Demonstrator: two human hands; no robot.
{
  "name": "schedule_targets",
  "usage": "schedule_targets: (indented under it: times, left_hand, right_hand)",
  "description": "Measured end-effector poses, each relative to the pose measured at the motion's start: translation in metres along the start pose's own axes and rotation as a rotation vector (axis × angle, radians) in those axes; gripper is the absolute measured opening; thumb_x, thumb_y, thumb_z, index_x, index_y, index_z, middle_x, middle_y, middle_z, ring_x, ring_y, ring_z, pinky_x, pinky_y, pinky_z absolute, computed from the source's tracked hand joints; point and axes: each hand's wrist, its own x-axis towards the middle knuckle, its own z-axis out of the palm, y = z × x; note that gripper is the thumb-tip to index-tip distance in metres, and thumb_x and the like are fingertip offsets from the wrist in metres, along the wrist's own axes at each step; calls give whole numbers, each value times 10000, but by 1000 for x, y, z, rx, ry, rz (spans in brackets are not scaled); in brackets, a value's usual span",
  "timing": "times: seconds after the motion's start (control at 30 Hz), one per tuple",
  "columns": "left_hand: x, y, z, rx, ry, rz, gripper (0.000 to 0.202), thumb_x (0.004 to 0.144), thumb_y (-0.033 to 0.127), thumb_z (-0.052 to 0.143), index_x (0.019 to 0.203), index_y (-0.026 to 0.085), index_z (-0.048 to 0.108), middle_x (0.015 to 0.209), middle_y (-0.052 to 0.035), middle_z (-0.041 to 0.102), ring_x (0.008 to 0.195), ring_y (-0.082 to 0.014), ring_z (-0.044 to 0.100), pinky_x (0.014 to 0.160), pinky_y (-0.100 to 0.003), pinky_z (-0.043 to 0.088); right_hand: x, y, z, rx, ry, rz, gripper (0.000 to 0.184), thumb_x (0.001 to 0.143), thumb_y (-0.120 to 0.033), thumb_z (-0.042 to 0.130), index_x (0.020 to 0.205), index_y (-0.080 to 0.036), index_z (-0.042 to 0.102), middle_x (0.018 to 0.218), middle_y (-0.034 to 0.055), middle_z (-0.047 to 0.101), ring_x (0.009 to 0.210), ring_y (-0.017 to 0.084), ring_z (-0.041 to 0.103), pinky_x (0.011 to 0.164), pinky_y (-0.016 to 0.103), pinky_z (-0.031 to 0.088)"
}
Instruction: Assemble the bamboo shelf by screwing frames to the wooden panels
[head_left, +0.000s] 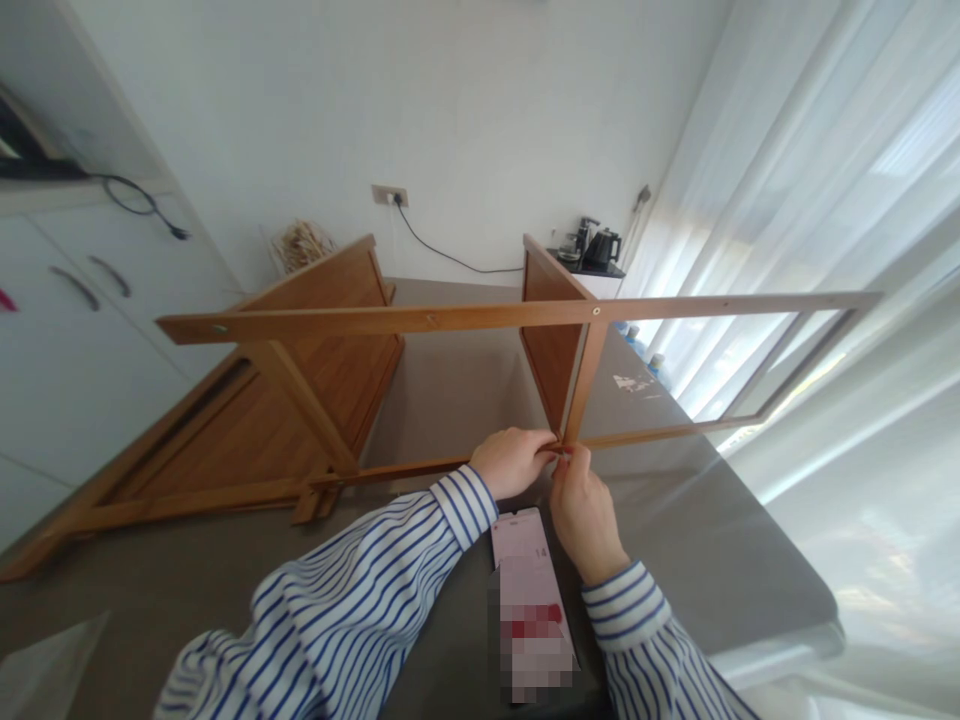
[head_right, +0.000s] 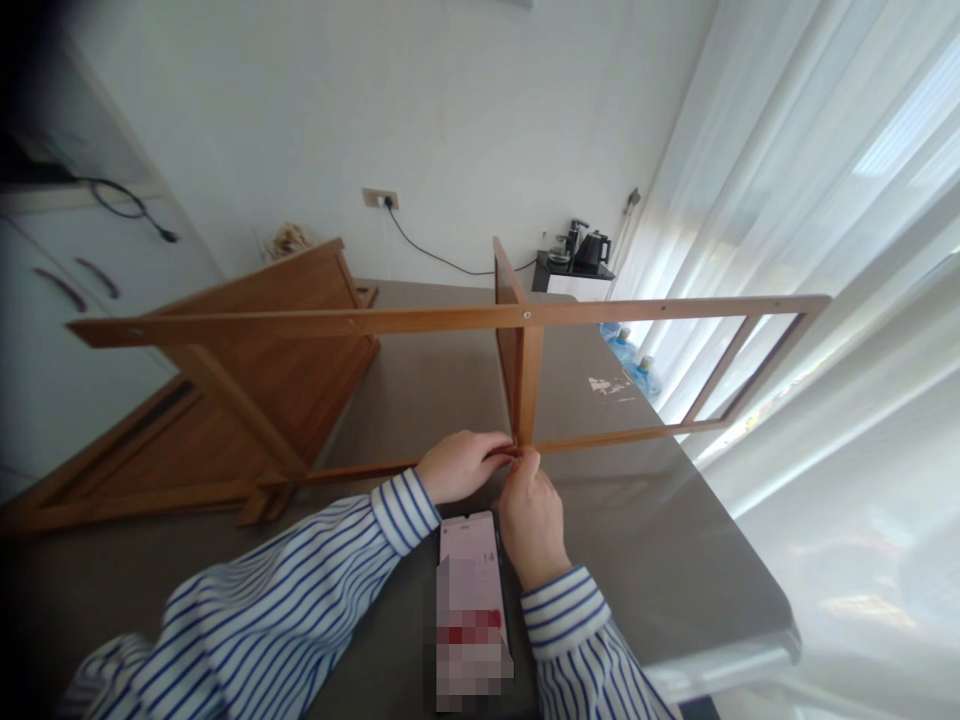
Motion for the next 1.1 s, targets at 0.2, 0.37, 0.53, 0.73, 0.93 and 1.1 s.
schedule_targets:
  times: [0.2,0.37,0.53,0.73,0.93,1.1]
  left_hand:
    - [1,-1,0,-4,9,32,343,895,464,387,1092,307,621,1017,-34,693,940,-243,638,735,-311,452]
    - [2,-3,2,11,17,44,333,896,459,389,1065,304,630,996,-29,697,914,-237,644,722,-305,451]
    - [1,-2,2,34,16,29,336,895,464,385,1070,311,627,1001,-22,693,906,-223,642,711,-288,452]
    - [1,-2,2,54,25,39,336,895,474,378,1059,315,625,989,-14,695,885,-226,645,688,-290,444]
    - [3,-3,3,70,35,49,329,894,471,379,1036,311,629,972,-15,698,866,-237,649,654,-295,433]
    - [2,-2,3,81,33,54,322,894,466,381,1014,308,635,958,-11,701,860,-232,650,636,-285,426]
  right_hand:
    - [-4,7,-4,120,34,-55,232,941,-239,290,1107,-138,418,879,115,663,777,231,648,652,306,453]
    - [-3,11,-3,248,12,-41,259,926,-234,298,1111,-135,450,945,128,661,829,219,644,689,310,468]
    - [-2,15,-5,364,34,66,240,896,-310,393,1033,-161,522,882,93,683,775,208,650,673,300,467]
    - [-10,30,-10,628,-3,204,314,845,-375,483,1053,-169,598,886,78,699,776,193,651,699,298,492]
    - [-15,37,-13,617,-54,234,282,832,-359,493,987,-179,644,869,71,707,806,206,655,735,312,486]
    - [-13,27,-16,422,-33,194,257,866,-340,446,925,-200,653,791,42,701,715,188,648,692,289,457]
